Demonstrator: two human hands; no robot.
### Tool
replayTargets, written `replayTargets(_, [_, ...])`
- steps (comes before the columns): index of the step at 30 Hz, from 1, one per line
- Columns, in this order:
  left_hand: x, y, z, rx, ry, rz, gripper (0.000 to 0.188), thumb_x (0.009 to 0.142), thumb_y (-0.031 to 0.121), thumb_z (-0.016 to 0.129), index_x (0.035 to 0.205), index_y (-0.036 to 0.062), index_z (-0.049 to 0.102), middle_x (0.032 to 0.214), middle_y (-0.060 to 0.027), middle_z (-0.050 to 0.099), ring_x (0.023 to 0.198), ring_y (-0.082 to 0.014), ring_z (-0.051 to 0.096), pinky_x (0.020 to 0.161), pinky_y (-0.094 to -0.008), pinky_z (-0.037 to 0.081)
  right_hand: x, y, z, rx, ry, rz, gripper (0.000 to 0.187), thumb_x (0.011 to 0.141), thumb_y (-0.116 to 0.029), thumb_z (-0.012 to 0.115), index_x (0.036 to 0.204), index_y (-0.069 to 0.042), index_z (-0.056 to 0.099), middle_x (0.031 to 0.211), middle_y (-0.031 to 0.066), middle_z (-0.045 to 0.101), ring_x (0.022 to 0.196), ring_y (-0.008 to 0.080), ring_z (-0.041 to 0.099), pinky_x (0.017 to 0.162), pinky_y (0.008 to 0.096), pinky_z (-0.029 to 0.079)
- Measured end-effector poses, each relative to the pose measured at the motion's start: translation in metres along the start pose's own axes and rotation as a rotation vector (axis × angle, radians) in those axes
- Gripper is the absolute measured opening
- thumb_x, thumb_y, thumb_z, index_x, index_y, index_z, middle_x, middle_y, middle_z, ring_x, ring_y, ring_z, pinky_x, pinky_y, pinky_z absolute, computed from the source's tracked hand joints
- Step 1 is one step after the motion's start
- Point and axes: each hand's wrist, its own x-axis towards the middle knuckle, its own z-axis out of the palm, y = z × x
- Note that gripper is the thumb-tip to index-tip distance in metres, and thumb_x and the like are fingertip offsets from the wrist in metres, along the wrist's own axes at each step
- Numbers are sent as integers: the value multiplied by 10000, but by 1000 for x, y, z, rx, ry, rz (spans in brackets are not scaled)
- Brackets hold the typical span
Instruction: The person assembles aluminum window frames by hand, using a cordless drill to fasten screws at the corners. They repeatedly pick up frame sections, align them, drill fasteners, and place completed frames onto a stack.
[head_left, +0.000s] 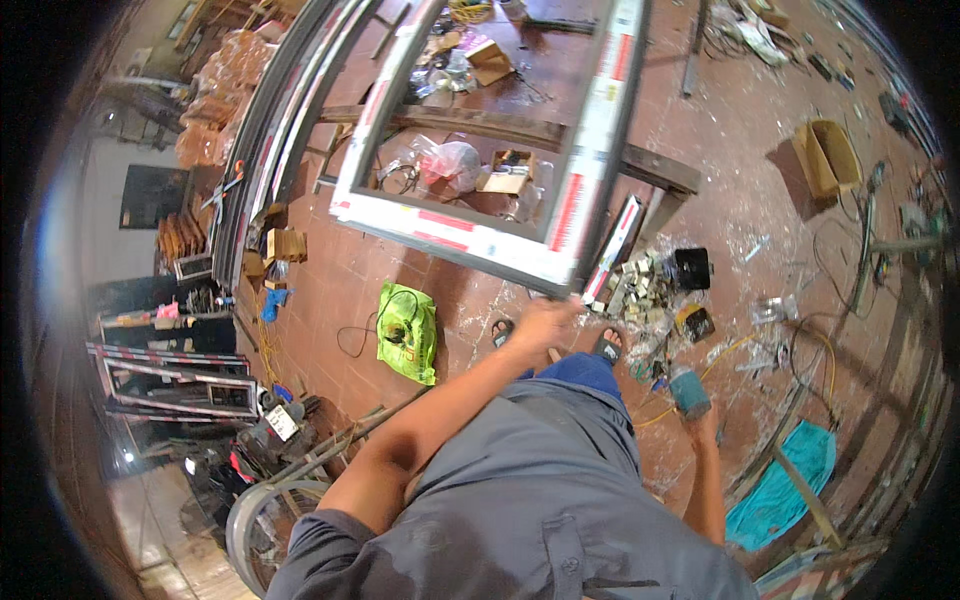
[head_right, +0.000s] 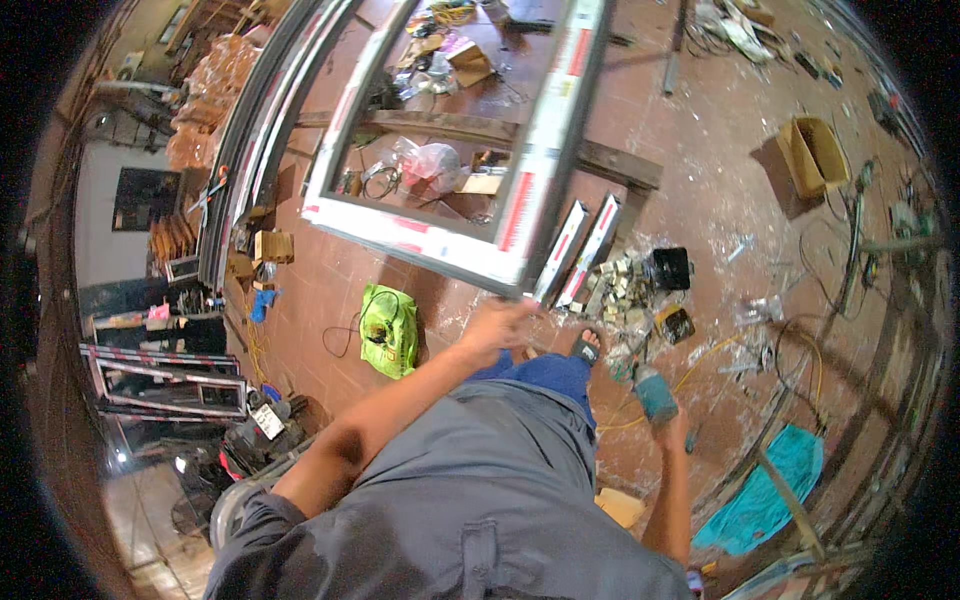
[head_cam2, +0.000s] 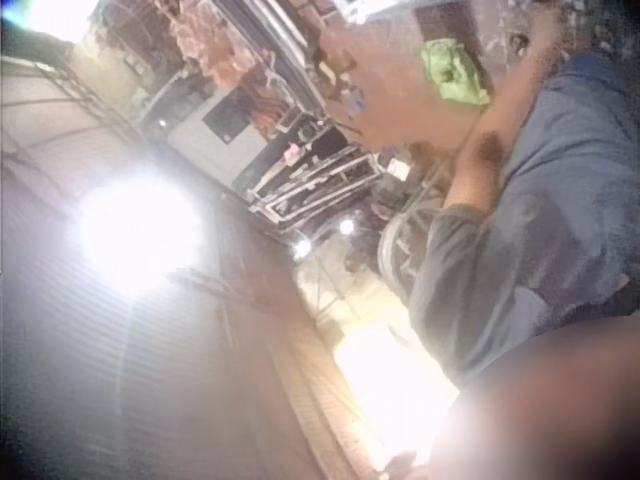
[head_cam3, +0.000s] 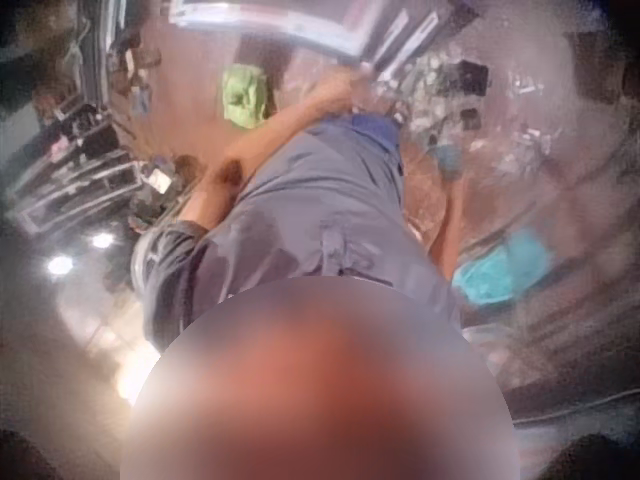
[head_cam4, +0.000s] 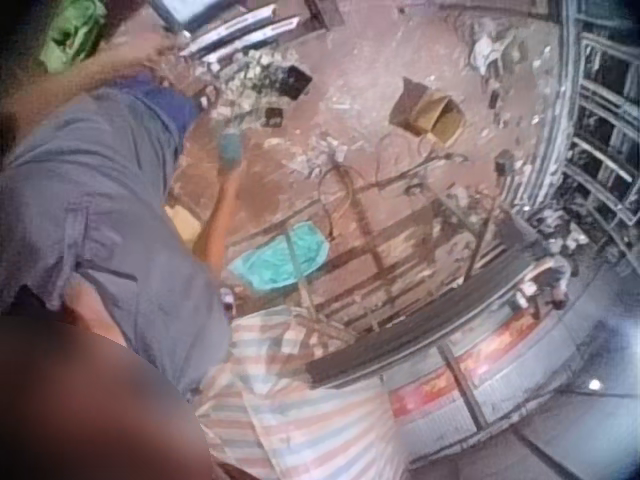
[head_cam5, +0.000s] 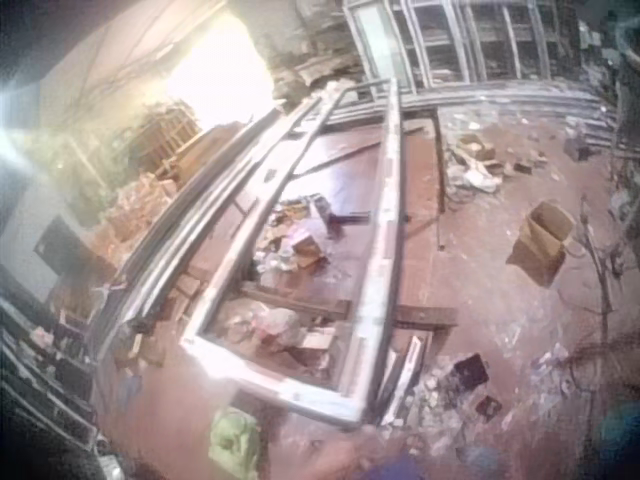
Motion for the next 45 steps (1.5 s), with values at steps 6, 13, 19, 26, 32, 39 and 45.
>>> replayTargets(6, [1, -23, -24, -126, -335, -281, 258, 1033, 281, 647, 1126, 46, 702, 835, -9, 581, 720, -119, 523, 583, -279, 406, -27, -102, 50, -227, -176, -269, 377, 834, -181, 789, 1184, -55, 728, 1012, 140, 777, 924, 250, 733, 826, 411, 556])
replayTargets(13, [-39, -114, -176, -303, -68, -269, 271, 1023, 86, 551, 1245, -8, 675, 992, -74, 684, 882, -181, 641, 722, -332, 524, -42, -234, 165, -176, -542, -459, 530, 784, -115, 781, 1291, 0, 678, 1239, 169, 723, 1132, 243, 678, 998, 374, 514])
replayTargets(19, [-71, -124, -270, -671, 32, -65, 219, 1024, 32, 538, 1163, -8, 703, 1002, -84, 726, 878, -196, 697, 765, -312, 568, -77, -379, 293, 10, -905, -424, 606, 843, -211, 638, 1395, 38, 625, 1368, 136, 663, 1284, 232, 586, 1148, 344, 391])
replayTargets(26, [-121, -61, -361, -549, 421, 545, 231, 1061, 117, 575, 1227, 13, 698, 978, -68, 743, 850, -137, 690, 758, -295, 557, -77, -393, 524, 540, -791, 13, 338, 1059, -323, 550, 1227, -44, 638, 950, 78, 692, 806, 218, 678, 732, 316, 565])
replayTargets(32, [-156, -50, -446, 222, 738, 695, 199, 1009, 104, 628, 1169, 35, 724, 1110, -144, 761, 1065, -300, 725, 875, -384, 575, -83, -415, 603, 596, -1113, -262, 447, 1095, -255, 502, 1490, -47, 484, 1208, 117, 682, 967, 217, 701, 828, 377, 607])
replayTargets(39, [-159, -34, -466, 693, 707, 936, 185, 930, 160, 703, 1103, 102, 731, 1178, -106, 757, 1214, -293, 673, 1095, -500, 407, -30, -378, 642, 1380, -1554, 207, 435, 1121, -285, 446, 1502, -80, 489, 1514, 154, 536, 1190, 226, 672, 933, 450, 618])
replayTargets(45, [-176, -2, -465, 1009, 690, 995, 309, 897, 217, 740, 1191, 123, 722, 1380, -105, 666, 1404, -325, 529, 1149, -550, 334, -43, -440, 628, 1167, -1347, -112, 409, 1116, -322, 456, 1460, -111, 522, 1505, 127, 506, 1202, 221, 653, 950, 420, 598])
